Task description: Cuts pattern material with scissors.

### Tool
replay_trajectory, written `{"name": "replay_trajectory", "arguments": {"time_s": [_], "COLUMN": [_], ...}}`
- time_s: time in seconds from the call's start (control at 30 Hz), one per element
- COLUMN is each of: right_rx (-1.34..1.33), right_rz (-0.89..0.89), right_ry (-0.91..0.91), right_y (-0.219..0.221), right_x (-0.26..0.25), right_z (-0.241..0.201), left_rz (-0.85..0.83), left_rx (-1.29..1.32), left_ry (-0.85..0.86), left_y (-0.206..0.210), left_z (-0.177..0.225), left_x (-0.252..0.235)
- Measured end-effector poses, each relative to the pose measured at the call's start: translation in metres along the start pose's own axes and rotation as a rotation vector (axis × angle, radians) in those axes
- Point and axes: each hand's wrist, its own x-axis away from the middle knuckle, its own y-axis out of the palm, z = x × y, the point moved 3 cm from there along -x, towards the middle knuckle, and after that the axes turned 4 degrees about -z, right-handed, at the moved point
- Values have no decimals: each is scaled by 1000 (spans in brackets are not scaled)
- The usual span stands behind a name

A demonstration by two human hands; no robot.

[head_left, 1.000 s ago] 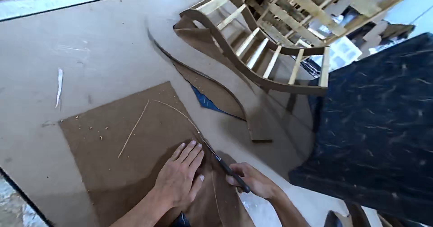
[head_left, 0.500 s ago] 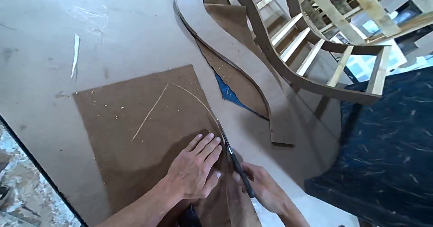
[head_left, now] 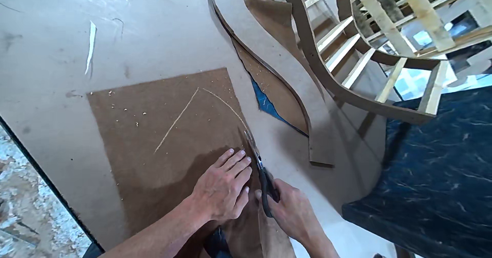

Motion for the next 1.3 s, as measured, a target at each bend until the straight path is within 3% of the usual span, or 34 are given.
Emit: {"name": "replay_trajectory", "arguments": {"time_s": [0.13, 0.5, 0.8, 1.3], "right_rx": [32, -15, -551, -680], "right_rz": [40, -79, -309, -380], "right_ry": [-4, -6, -121, -170], "right_y": [2, -3, -1, -8], "right_x": [2, -2, -18, -28], "right_z": [-3, 1, 32, 28], "left_rz": [-22, -13, -2, -5], "left_rx": [-5, -2, -6, -7], "left_ry": [-4, 7, 3, 9], "left_y": [0, 1, -1, -2], "left_z": [0, -1, 0, 1], "left_x": [0, 0, 0, 0]}}
